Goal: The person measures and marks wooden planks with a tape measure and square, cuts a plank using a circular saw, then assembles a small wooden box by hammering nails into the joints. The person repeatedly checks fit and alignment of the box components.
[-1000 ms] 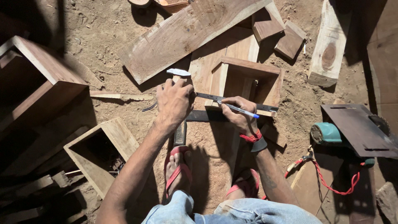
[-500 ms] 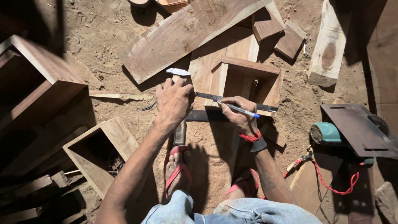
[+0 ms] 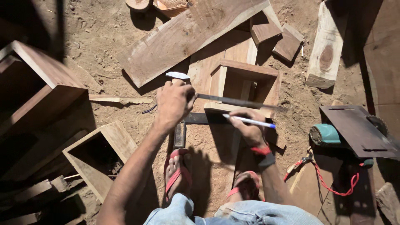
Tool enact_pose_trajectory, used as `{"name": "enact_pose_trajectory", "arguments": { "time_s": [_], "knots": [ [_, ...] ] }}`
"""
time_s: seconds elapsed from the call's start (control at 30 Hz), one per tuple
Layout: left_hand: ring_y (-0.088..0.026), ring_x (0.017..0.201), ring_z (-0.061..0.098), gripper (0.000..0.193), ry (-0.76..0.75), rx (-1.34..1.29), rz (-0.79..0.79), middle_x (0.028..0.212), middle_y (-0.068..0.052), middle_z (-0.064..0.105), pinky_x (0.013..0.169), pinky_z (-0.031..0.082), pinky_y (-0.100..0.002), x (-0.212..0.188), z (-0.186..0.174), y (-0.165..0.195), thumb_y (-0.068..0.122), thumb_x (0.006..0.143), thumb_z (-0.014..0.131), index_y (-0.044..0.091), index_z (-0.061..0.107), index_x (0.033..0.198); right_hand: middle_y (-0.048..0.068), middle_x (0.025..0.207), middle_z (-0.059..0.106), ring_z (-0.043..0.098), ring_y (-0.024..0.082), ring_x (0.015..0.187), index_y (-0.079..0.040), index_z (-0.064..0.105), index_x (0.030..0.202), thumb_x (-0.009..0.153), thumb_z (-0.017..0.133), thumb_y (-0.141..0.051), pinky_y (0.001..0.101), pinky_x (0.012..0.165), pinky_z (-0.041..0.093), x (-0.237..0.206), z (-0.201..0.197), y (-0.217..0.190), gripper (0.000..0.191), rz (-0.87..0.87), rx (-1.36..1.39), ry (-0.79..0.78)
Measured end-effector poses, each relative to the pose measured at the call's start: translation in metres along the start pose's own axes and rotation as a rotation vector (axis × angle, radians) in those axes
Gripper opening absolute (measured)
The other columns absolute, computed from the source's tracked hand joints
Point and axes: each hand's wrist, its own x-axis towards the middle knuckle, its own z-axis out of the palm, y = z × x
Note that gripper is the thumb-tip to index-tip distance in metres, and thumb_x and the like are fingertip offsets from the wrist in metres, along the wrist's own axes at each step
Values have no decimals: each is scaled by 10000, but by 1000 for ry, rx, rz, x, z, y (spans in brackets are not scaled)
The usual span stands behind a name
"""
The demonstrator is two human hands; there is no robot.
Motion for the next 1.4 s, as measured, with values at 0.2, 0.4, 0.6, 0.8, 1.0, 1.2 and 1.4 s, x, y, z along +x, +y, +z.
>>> {"name": "enact_pose_trajectory", "arguments": {
  "time_s": [0.2,0.4,0.6,0.8,1.0,1.2,1.4],
  "knots": [
    [-201,810,587,839,47,-261,-192,1054,-121,556,589,540,-365,20,3,-18,574,748,818,164,521,1417,75,815,805,738,138,729,-29,802,864,842,774,-258,318,686,592,-59,21,42,231,371,-245,-397],
    [-313,986,564,816,113,176,-293,1098,-158,532,772,504,-507,15,4,-66,484,803,841,175,502,1478,165,753,750,714,207,641,-57,802,840,817,835,-361,344,643,557,-82,55,47,307,539,-598,-684],
    [-367,1094,546,739,96,270,-242,1261,-213,547,890,420,-627,-6,14,-106,283,777,855,148,535,1429,74,715,748,664,170,553,-81,780,801,839,827,-292,317,531,526,-7,-8,-19,220,-129,-658,-53],
    [-334,1126,585,503,128,214,-199,1160,-152,626,919,477,-536,-22,36,-89,301,866,789,166,595,1310,85,983,658,614,245,821,-90,694,1147,688,872,-397,392,667,519,140,-80,-23,581,-494,-1194,-77],
    [-427,951,654,606,-28,34,-235,1135,-229,619,762,536,-522,-40,52,-73,409,882,719,60,526,1338,40,879,596,591,258,882,-138,646,926,654,849,-296,404,734,529,159,-77,-18,375,-435,-1326,-280],
    [-423,979,662,444,-58,-107,-199,1057,-228,662,793,533,-531,-41,64,-82,352,948,624,26,512,1227,64,895,586,616,257,772,-139,653,902,830,741,-201,403,568,494,133,-98,-33,129,-679,-1253,5],
    [-447,1039,661,580,-165,-120,-348,1144,-230,670,847,523,-556,-36,48,-67,371,923,646,84,440,1383,59,988,589,593,247,710,-145,645,1014,909,700,-101,427,555,459,127,-87,-16,126,-751,-1393,237]
  ]
}}
